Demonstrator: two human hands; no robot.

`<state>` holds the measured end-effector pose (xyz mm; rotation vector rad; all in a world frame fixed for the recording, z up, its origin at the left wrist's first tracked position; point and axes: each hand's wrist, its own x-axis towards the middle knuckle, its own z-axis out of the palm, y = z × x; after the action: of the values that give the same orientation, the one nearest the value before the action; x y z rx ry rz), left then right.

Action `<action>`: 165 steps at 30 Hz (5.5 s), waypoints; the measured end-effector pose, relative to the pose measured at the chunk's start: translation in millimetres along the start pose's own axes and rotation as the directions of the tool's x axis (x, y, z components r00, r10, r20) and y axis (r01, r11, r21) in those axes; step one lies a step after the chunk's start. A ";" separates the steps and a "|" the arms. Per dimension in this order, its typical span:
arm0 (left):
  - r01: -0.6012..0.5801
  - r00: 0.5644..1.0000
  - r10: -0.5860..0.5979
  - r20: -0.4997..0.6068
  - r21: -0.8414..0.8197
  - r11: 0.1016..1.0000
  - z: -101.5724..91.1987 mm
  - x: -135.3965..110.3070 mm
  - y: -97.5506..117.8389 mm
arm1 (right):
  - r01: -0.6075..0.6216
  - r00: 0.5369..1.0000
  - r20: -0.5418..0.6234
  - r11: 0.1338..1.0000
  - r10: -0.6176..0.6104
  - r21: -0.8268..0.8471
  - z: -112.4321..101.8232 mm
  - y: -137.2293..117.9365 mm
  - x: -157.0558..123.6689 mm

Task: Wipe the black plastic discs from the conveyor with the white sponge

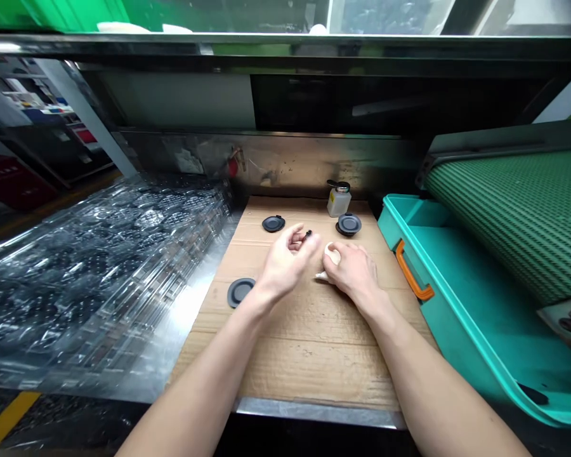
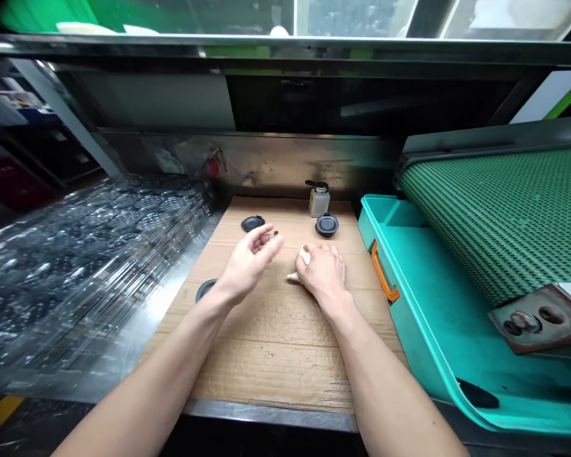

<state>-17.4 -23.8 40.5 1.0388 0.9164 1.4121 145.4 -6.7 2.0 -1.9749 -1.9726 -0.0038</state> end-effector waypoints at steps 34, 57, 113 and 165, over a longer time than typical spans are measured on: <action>0.080 0.990 0.118 -0.074 0.996 -0.044 -112.0 -48.1 14.8 | 0.014 1.000 0.014 0.997 -0.015 0.072 -0.9 2.4 -2.2; -0.319 0.898 -0.262 0.353 0.934 0.163 -110.2 -45.3 46.6 | 0.007 1.000 -0.021 0.995 -0.004 0.102 -3.5 -1.4 -2.9; 0.403 0.874 -0.344 0.342 -0.118 0.908 -34.2 19.1 0.4 | 0.362 0.896 -0.402 0.838 -0.191 0.408 -7.0 -47.8 -21.8; 0.498 0.867 -0.447 0.219 -0.372 0.783 -26.6 19.4 -3.4 | 0.353 0.909 -0.335 0.885 -0.248 0.303 -4.9 -68.9 -17.7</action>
<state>-41.8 -3.6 30.8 0.5069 0.6795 1.0371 79.1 -27.1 18.9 -1.3396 -1.9082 -0.0086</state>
